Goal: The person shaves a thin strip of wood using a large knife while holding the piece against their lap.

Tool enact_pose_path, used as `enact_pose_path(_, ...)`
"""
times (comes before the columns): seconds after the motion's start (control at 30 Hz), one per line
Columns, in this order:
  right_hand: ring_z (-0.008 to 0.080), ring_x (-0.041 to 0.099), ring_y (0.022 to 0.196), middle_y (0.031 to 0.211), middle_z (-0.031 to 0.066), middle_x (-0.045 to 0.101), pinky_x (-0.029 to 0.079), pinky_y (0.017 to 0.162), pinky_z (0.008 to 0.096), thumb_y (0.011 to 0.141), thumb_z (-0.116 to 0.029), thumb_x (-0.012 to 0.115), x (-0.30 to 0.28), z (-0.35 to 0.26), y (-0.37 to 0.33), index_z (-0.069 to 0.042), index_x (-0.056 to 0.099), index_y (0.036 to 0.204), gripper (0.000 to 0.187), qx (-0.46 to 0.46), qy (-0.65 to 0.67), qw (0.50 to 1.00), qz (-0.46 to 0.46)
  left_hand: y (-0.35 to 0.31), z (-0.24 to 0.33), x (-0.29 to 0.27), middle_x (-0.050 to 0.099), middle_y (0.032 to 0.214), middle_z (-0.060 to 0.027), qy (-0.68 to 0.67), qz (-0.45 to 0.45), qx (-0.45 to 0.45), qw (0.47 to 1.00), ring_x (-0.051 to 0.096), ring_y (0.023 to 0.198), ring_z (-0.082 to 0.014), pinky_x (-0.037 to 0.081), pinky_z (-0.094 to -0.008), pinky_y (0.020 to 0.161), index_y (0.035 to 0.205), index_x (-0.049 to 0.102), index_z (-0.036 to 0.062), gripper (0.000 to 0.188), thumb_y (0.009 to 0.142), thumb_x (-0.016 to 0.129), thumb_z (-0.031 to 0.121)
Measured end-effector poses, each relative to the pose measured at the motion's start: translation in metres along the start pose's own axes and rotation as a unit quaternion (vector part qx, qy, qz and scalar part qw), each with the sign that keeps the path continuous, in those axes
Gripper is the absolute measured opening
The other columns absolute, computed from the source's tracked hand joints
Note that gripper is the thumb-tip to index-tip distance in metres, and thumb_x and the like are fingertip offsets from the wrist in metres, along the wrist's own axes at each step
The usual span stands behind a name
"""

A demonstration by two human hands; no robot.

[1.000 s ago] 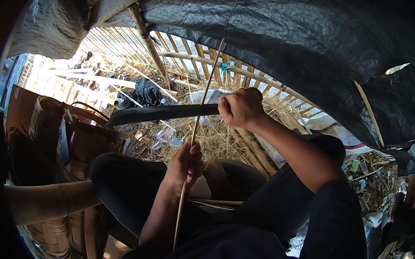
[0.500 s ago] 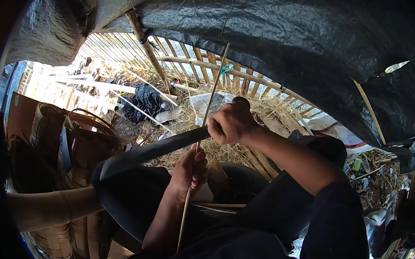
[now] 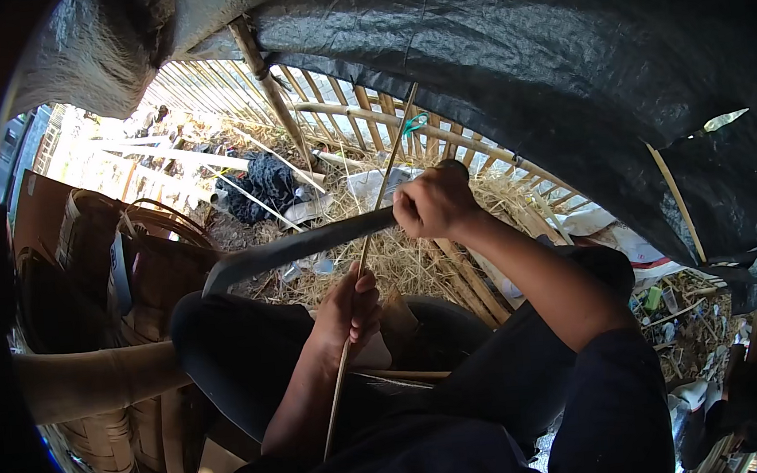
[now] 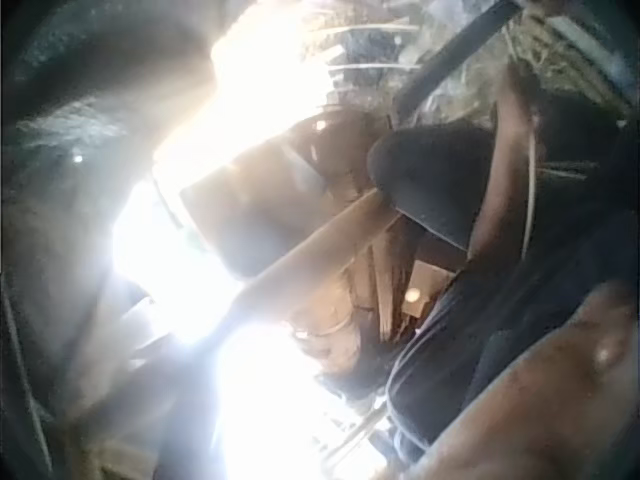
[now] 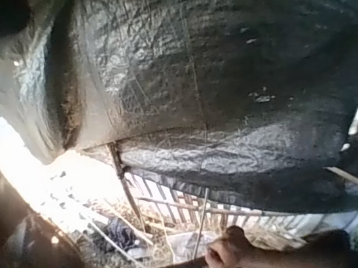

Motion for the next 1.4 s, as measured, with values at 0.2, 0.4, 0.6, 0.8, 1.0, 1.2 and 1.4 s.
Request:
enact_pose_path(0.2, 0.0375, 0.061, 0.052, 0.054, 0.019, 0.058, 0.049, 0.054, 0.0457, 0.085, -0.03, 0.051, -0.008, 0.069, -0.004, -0.004, 0.062, 0.059, 0.038, 0.189, -0.018, 0.982, 0.021, 0.004, 0.003, 0.006, 0.031, 0.049, 0.0042, -0.002, -0.015, 0.001, 1.0, 0.025, 0.034, -0.0065, 0.023, -0.0203, 0.03, 0.08, 0.042, 0.0151, 0.035, 0.104, 0.034, 0.04)
enact_pose_path(0.4, 0.0298, 0.061, 0.047, 0.049, 0.0083, 0.058, 0.049, 0.05, 0.0405, 0.076, -0.025, 0.057, 0.0, -0.014, -0.005, -0.013, 0.063, 0.057, 0.023, -0.002, 0.01, 1.0, -0.009, 0.002, 0.0, -0.002, 0.032, 0.049, 0.0031, -0.045, 0.005, -0.017, 0.999, 0.026, 0.033, -0.0072, 0.025, -0.0204, 0.031, 0.081, 0.043, 0.0131, 0.037, 0.104, 0.034, 0.04)
enact_pose_path(0.6, 0.0407, 0.061, 0.059, 0.059, 0.021, 0.059, 0.049, 0.059, 0.0481, 0.085, -0.022, 0.051, -0.03, 0.1, -0.004, -0.001, 0.064, 0.064, 0.033, 0.238, -0.075, 0.966, 0.068, -0.002, 0.0, 0.016, 0.033, 0.049, 0.0032, -0.029, -0.025, -0.016, 0.999, 0.027, 0.034, -0.0068, 0.025, -0.0202, 0.031, 0.08, 0.043, 0.0135, 0.036, 0.104, 0.035, 0.04)
enact_pose_path(0.8, 0.0336, 0.06, 0.049, 0.051, 0.0151, 0.058, 0.049, 0.054, 0.0429, 0.081, -0.026, 0.055, -0.001, 0.022, -0.007, -0.009, 0.064, 0.058, 0.03, 0.063, 0.005, 0.998, 0.014, -0.002, 0.003, 0.005, 0.032, 0.049, 0.0037, -0.059, -0.012, -0.021, 0.998, 0.028, 0.035, -0.0059, 0.025, -0.0187, 0.031, 0.08, 0.042, 0.0133, 0.036, 0.104, 0.036, 0.04)
enact_pose_path(1.0, 0.0393, 0.061, 0.058, 0.06, 0.0197, 0.06, 0.049, 0.057, 0.0472, 0.085, -0.024, 0.051, -0.034, 0.085, 0.0, -0.002, 0.062, 0.059, 0.035, 0.229, -0.087, 0.969, 0.034, -0.005, -0.003, 0.012, 0.031, 0.048, 0.0043, -0.06, -0.021, -0.029, 0.998, 0.028, 0.033, -0.006, 0.025, -0.0186, 0.031, 0.08, 0.042, 0.0141, 0.036, 0.104, 0.035, 0.039)
enact_pose_path(1.2, 0.0358, 0.063, 0.053, 0.054, 0.0154, 0.06, 0.051, 0.053, 0.0451, 0.085, -0.028, 0.051, -0.018, 0.086, -0.006, -0.007, 0.064, 0.058, 0.037, 0.19, -0.074, 0.978, 0.038, 0.0, -0.012, 0.007, 0.032, 0.048, 0.0051, -0.065, -0.029, -0.055, 0.996, 0.026, 0.034, -0.0057, 0.023, -0.0191, 0.031, 0.078, 0.042, 0.0173, 0.036, 0.104, 0.035, 0.042)
enact_pose_path(1.4, 0.0385, 0.062, 0.058, 0.057, 0.0178, 0.059, 0.049, 0.057, 0.0481, 0.082, -0.024, 0.053, -0.022, 0.065, -0.005, -0.004, 0.061, 0.058, 0.032, 0.14, -0.064, 0.987, 0.039, -0.005, -0.012, 0.005, 0.031, 0.046, 0.0058, -0.054, -0.025, -0.054, 0.997, 0.025, 0.035, -0.0057, 0.021, -0.0197, 0.031, 0.077, 0.043, 0.0201, 0.036, 0.103, 0.036, 0.044)
Point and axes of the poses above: each hand's wrist, its own y-axis towards the middle knuckle, its own x-axis out of the palm, z = x × y, the point moved 8 cm from there along y, towards the middle knuckle
